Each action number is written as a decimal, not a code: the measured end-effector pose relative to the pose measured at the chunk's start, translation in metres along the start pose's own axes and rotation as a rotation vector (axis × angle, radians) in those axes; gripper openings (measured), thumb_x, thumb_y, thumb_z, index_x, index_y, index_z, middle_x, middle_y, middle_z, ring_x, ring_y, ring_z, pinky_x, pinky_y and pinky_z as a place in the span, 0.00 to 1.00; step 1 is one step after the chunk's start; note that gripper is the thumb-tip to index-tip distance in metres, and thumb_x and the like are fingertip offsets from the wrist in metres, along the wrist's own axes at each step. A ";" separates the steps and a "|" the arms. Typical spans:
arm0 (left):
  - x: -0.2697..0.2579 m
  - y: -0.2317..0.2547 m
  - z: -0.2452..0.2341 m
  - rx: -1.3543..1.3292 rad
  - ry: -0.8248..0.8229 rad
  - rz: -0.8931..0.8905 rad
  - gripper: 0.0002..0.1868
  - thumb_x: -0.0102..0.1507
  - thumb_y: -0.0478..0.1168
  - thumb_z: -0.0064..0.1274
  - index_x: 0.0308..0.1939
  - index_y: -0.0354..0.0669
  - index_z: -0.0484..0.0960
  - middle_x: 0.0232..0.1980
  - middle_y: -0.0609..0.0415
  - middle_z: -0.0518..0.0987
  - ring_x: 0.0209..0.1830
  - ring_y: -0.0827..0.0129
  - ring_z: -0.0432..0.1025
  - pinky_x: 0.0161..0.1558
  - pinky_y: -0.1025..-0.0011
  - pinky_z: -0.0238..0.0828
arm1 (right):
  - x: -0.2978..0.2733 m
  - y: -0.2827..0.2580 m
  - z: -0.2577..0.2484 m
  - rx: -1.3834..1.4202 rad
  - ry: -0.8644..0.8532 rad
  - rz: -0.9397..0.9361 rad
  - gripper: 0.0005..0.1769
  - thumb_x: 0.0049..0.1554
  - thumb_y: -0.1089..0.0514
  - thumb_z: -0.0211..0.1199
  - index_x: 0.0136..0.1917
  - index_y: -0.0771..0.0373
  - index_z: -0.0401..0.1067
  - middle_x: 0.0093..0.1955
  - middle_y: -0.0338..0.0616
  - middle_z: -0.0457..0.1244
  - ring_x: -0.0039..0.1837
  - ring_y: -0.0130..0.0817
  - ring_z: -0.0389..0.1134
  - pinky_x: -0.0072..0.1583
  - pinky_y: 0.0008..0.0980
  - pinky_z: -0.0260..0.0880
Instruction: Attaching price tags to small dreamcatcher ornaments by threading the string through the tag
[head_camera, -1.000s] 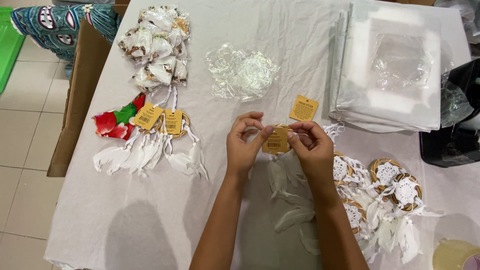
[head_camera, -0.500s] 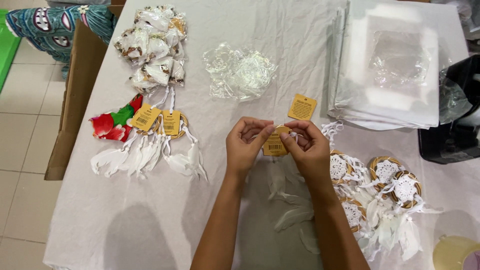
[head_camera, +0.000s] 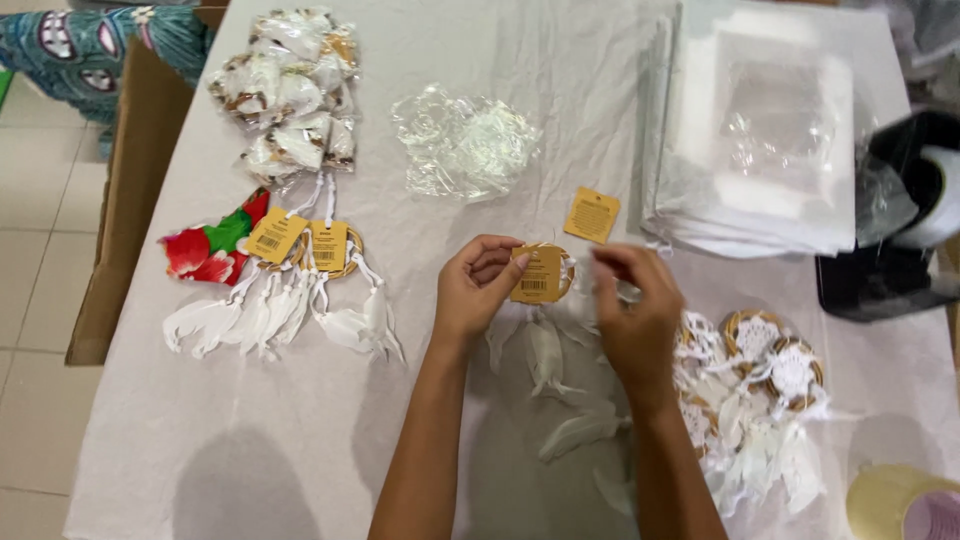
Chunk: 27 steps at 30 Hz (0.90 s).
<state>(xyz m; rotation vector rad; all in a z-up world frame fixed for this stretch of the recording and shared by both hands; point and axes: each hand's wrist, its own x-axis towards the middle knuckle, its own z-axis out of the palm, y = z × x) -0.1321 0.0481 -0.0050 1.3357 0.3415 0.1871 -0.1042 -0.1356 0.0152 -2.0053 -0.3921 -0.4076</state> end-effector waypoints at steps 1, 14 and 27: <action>0.000 -0.001 0.001 -0.006 0.010 0.008 0.14 0.60 0.41 0.67 0.49 0.45 0.85 0.37 0.54 0.81 0.39 0.76 0.77 0.40 0.76 0.78 | -0.003 0.007 -0.007 0.003 -0.008 -0.012 0.04 0.62 0.64 0.65 0.51 0.63 0.78 0.44 0.49 0.67 0.48 0.46 0.72 0.51 0.37 0.74; 0.003 -0.003 -0.003 0.005 0.016 -0.015 0.14 0.61 0.40 0.66 0.49 0.42 0.85 0.39 0.51 0.82 0.40 0.73 0.77 0.41 0.74 0.77 | -0.018 0.048 -0.024 -0.617 0.093 0.040 0.10 0.52 0.59 0.70 0.48 0.46 0.80 0.46 0.34 0.63 0.52 0.42 0.68 0.55 0.41 0.67; 0.004 0.003 0.000 0.103 0.003 -0.043 0.16 0.60 0.42 0.66 0.49 0.42 0.84 0.39 0.53 0.81 0.39 0.75 0.77 0.40 0.76 0.79 | -0.010 0.042 -0.021 -0.600 0.100 0.075 0.07 0.50 0.58 0.73 0.42 0.49 0.78 0.41 0.35 0.59 0.48 0.43 0.66 0.53 0.41 0.66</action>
